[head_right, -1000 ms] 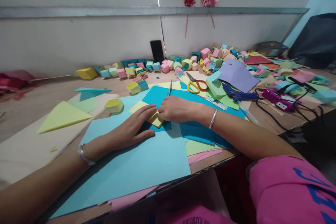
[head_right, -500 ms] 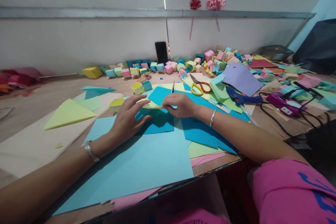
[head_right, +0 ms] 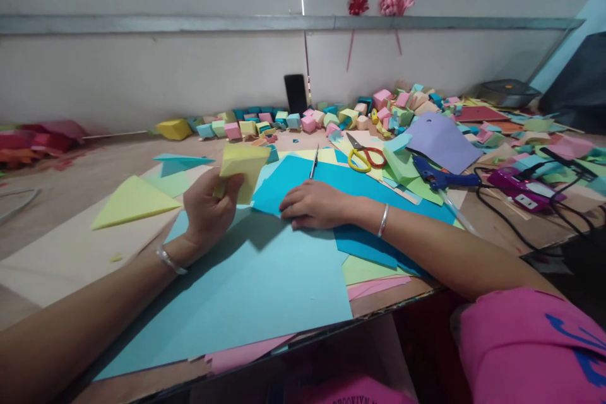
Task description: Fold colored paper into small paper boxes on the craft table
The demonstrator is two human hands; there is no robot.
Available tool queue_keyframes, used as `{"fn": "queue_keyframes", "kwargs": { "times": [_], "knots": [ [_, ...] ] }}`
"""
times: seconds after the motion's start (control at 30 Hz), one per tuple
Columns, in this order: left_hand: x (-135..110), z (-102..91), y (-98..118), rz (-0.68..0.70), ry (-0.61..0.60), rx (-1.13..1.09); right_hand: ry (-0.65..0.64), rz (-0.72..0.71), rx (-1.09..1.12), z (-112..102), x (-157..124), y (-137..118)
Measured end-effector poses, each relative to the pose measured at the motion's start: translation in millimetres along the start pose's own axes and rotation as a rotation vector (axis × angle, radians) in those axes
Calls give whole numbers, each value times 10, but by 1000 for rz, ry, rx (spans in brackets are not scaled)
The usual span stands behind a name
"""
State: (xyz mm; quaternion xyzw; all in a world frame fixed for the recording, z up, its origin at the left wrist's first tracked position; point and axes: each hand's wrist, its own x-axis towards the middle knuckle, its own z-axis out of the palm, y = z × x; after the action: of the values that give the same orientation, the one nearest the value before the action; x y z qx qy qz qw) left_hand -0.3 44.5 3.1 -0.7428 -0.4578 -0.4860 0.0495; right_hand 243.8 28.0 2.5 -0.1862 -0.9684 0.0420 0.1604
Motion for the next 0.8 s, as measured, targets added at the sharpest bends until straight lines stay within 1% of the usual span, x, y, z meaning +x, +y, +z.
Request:
{"fn": "queue_keyframes", "kwargs": {
  "times": [0.13,0.23,0.27,0.33,0.4,0.43,0.47,0.53,0.6,0.63,0.67,0.7,0.8],
  "knots": [
    [-20,-20,45,35,-14,-13,119,179,-215,40,-91,245],
    [-25,-35,87,3,-27,-57,236,299,-297,70,-135,351],
    [-24,-35,95,-27,-29,-80,270,308,-294,81,-139,363],
    [-19,-27,105,-95,-55,-153,305,263,-248,100,-129,353],
    [-11,-18,111,-163,-131,-287,321,200,-167,104,-102,304],
    [-6,-15,117,-202,-193,-366,338,191,-109,98,-86,269],
    [-1,-15,125,-244,-275,-443,363,203,-31,86,-71,233],
    [9,-22,146,-309,-487,-548,415,261,203,53,-48,162],
    [18,-32,164,-301,-689,-538,439,312,472,23,-37,112],
    [20,-35,168,-267,-759,-499,444,330,580,16,-35,99],
    [22,-36,168,-226,-798,-451,448,345,655,16,-35,93],
    [22,-34,163,-191,-812,-407,455,360,693,23,-36,96],
    [23,-19,142,-157,-797,-367,480,425,678,72,-38,139]
  ]
}}
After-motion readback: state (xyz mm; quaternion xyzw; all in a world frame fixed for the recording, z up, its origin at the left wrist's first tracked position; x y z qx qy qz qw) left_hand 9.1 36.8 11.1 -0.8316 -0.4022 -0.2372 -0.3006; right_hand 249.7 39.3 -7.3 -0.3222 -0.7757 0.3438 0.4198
